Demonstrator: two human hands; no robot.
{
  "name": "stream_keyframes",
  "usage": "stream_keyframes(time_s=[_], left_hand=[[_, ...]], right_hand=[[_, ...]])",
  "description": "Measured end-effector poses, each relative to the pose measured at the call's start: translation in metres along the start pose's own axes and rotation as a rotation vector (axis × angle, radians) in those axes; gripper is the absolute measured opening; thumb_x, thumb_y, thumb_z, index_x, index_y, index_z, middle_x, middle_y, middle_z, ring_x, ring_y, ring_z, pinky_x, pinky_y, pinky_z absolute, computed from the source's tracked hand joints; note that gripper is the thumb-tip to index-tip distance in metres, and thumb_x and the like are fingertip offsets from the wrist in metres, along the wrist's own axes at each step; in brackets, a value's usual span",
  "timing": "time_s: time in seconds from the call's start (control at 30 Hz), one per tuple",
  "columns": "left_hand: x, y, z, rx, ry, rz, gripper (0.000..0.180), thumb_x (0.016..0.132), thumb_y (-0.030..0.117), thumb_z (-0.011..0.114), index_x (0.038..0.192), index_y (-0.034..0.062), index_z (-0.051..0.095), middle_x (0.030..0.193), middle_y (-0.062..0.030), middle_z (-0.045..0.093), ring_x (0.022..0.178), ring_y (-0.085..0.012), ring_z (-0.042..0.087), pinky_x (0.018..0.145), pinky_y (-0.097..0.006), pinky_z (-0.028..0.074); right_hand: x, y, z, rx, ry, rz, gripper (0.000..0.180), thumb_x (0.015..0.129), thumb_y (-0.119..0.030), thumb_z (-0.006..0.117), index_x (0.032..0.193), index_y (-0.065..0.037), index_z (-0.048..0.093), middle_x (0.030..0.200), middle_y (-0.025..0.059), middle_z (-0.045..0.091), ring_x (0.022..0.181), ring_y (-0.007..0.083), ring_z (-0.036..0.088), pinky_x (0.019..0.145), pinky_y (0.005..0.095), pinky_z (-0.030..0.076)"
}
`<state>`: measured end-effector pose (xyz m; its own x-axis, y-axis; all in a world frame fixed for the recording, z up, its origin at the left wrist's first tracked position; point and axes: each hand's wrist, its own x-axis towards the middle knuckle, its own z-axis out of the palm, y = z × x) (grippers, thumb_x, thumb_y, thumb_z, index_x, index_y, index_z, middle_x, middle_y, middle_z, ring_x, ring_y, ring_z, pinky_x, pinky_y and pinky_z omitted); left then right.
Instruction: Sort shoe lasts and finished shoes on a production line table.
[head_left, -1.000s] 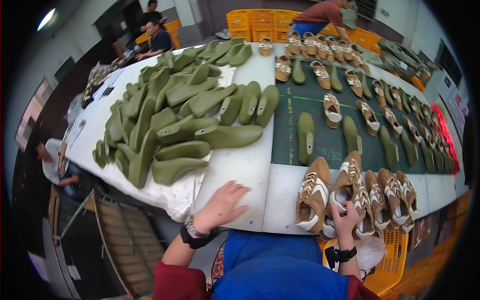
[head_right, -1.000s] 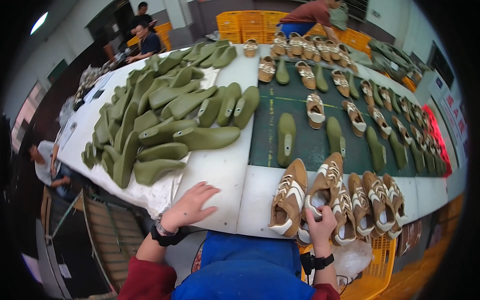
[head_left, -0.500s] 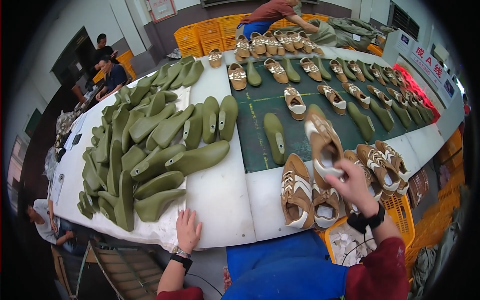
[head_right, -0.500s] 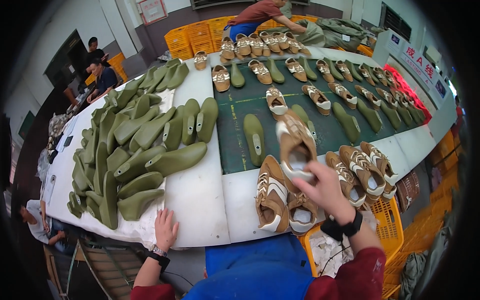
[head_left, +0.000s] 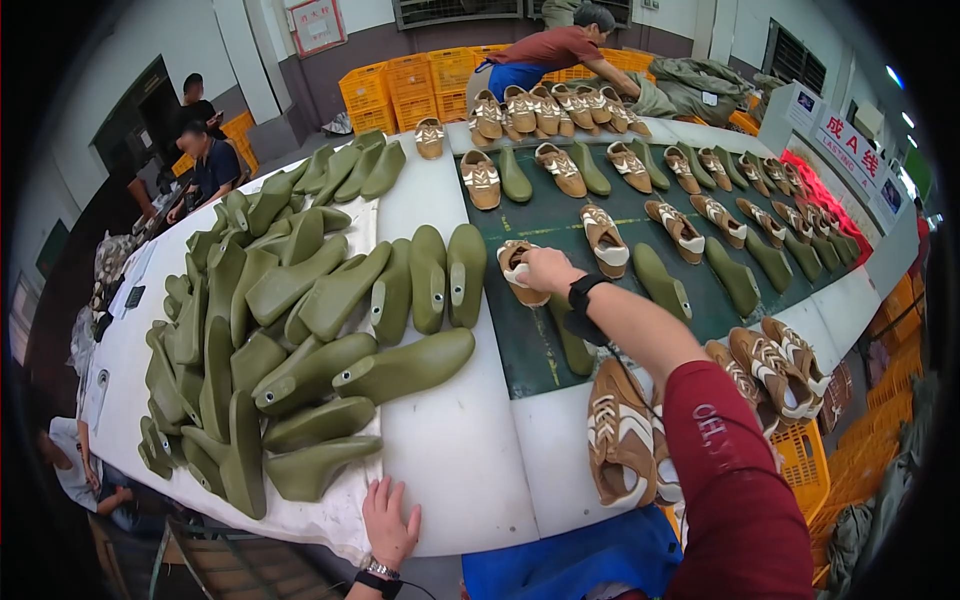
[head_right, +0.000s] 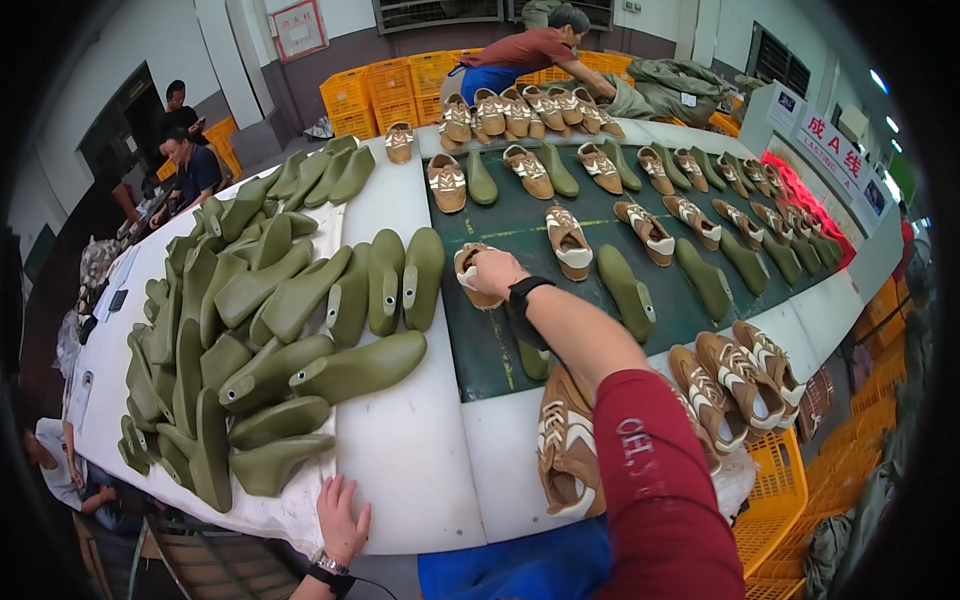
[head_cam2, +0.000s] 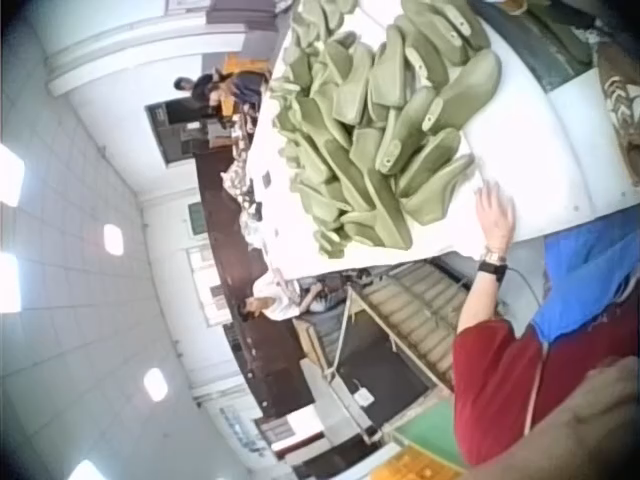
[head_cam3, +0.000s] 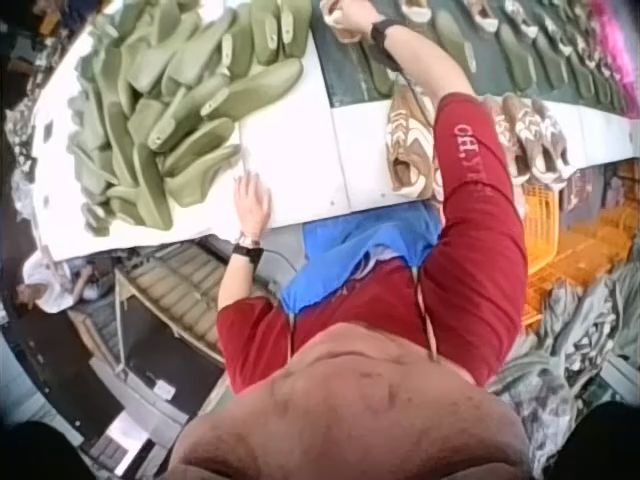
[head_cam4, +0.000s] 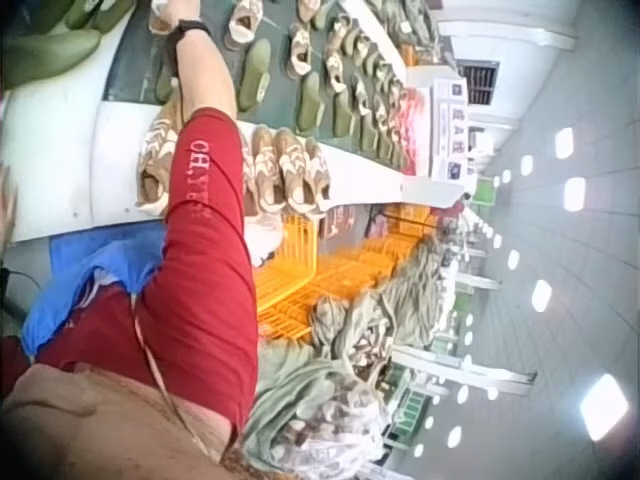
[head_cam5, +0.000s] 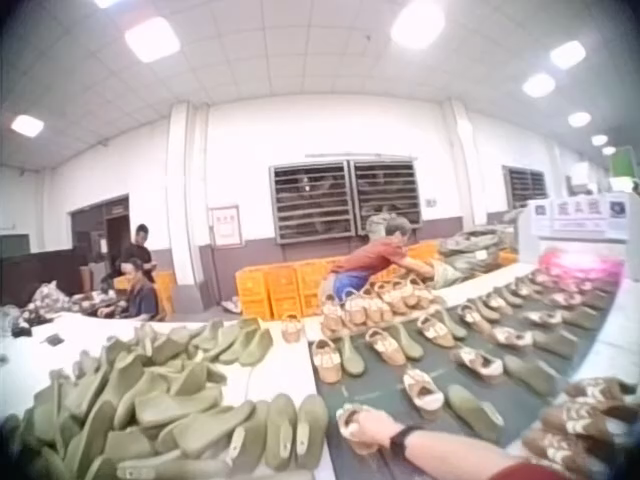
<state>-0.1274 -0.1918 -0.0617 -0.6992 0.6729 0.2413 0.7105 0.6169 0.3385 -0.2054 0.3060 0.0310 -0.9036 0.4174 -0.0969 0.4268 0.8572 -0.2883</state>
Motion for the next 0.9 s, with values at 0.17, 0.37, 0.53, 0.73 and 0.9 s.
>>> stream_keyframes(time_s=[0.17,0.37,0.53,0.73,0.9], left_hand=[[0.006,0.0,0.002,-0.019,-0.031,0.004,0.05,0.074,0.024,0.065,0.117,0.0022,0.052,0.127,-0.0212,0.044,0.119,-0.0419,0.038,0.098,-0.05,0.032],[0.002,-0.004,0.0,0.025,-0.021,0.015,0.051,0.074,0.024,0.065,0.117,0.002,0.051,0.127,-0.0214,0.044,0.119,-0.042,0.038,0.097,-0.05,0.032],[0.01,-0.001,0.001,-0.003,-0.005,0.025,0.049,0.074,0.023,0.065,0.116,0.0023,0.052,0.127,-0.0208,0.044,0.119,-0.041,0.038,0.098,-0.049,0.032],[0.009,-0.002,-0.001,0.011,0.014,0.008,0.048,0.074,0.023,0.066,0.116,0.0026,0.053,0.126,-0.0198,0.046,0.119,-0.0395,0.039,0.098,-0.048,0.032],[0.006,-0.003,-0.001,0.011,0.042,0.016,0.047,0.074,0.024,0.066,0.115,0.0028,0.054,0.126,-0.0191,0.047,0.118,-0.0388,0.04,0.098,-0.047,0.032]], right_hand=[[0.038,0.009,0.036,0.279,0.082,0.115,0.063,0.08,-0.018,0.058,0.138,-0.018,0.032,0.137,0.0261,0.027,0.117,0.043,0.046,0.096,0.0415,0.042],[0.026,-0.07,0.02,0.317,0.035,-0.019,0.059,0.087,-0.036,0.052,0.137,-0.011,0.034,0.12,0.0246,0.053,0.108,0.038,0.054,0.092,0.0425,0.043],[0.027,-0.109,0.027,0.159,-0.104,-0.018,0.066,0.088,-0.051,0.043,0.139,-0.01,0.032,0.121,0.0194,0.056,0.111,0.0345,0.054,0.091,0.0422,0.044],[0.03,-0.108,0.035,0.255,-0.215,-0.022,0.068,0.089,-0.049,0.043,0.144,-0.016,0.021,0.108,0.0165,0.063,0.076,0.0301,0.064,0.077,0.0386,0.049],[0.035,-0.106,0.049,0.026,-0.105,-0.033,0.06,0.09,-0.043,0.041,0.141,-0.015,0.028,0.118,0.0177,0.058,0.108,0.0336,0.054,0.093,0.042,0.042]])
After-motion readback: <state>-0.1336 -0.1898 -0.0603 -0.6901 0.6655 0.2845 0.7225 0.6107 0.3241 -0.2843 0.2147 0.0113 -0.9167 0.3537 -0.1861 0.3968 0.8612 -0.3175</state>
